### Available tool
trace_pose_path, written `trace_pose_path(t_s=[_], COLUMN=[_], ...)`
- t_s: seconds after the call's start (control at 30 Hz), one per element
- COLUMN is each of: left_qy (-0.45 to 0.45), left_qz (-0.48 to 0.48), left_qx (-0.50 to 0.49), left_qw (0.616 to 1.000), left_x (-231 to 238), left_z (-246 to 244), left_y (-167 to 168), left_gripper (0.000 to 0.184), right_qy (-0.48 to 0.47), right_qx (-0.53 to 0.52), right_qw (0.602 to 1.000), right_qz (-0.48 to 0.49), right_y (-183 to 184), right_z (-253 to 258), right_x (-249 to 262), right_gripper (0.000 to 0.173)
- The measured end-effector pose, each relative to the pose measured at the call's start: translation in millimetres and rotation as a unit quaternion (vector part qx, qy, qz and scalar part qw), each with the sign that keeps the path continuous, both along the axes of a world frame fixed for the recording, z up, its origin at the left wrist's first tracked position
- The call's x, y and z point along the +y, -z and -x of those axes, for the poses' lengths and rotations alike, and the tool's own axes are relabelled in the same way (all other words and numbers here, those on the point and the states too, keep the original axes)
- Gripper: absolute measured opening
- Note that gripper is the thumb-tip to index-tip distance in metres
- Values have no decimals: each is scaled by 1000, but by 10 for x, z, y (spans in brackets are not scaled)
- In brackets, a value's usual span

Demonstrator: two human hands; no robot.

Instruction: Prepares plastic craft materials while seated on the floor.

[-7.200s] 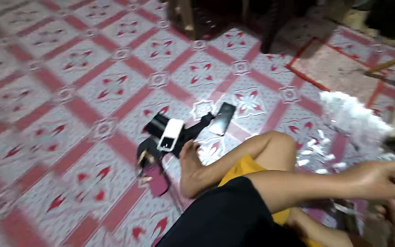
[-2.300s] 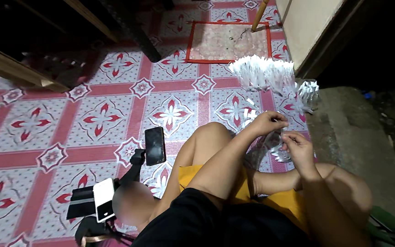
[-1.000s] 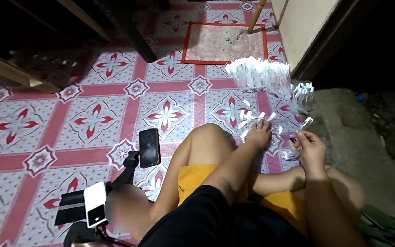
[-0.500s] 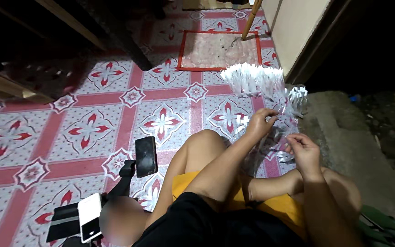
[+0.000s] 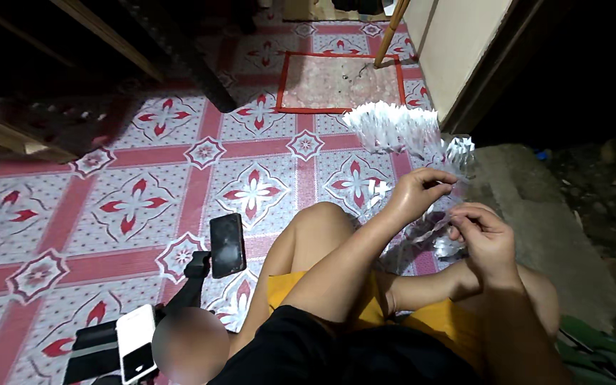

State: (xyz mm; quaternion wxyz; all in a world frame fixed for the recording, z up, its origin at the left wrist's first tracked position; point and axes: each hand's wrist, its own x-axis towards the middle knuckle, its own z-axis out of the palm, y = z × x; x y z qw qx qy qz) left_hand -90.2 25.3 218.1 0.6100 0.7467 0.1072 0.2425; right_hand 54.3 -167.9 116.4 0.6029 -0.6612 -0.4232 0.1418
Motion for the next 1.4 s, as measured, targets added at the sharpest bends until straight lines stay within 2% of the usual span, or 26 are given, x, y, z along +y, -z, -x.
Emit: trace_pose_path(t_s=[0.1,0.27,0.4,0.8,1.1,1.4], left_qy=[37,73,66,64,69,65], left_qz=[-15,-44,-35,-83,6,-5], left_qx=[15,13,0,-44,-42,-63], left_qw=[999,996,997,994,997,996], left_x=[13,-1,-31,-67,-107,-124], left_z=[51,130,140,114,110,113], left_y=[-69,-135,-166,-141,-170,-184], left_gripper=[16,31,20,13,45,50], right_qy=[1,16,26,40,44,53], right_qx=[-4,-13,-6,-14,-11,-13], right_qw=[1000,999,999,997,997,998], right_qz=[4,44,45,63,58,26], right_y=[-37,-74,-71,-125,-133,-50], right_z=[37,45,46,26,49,-2], right_x=[-4,-19,-26,-79,-86,-116], right_gripper=[15,15,15,15,15,19])
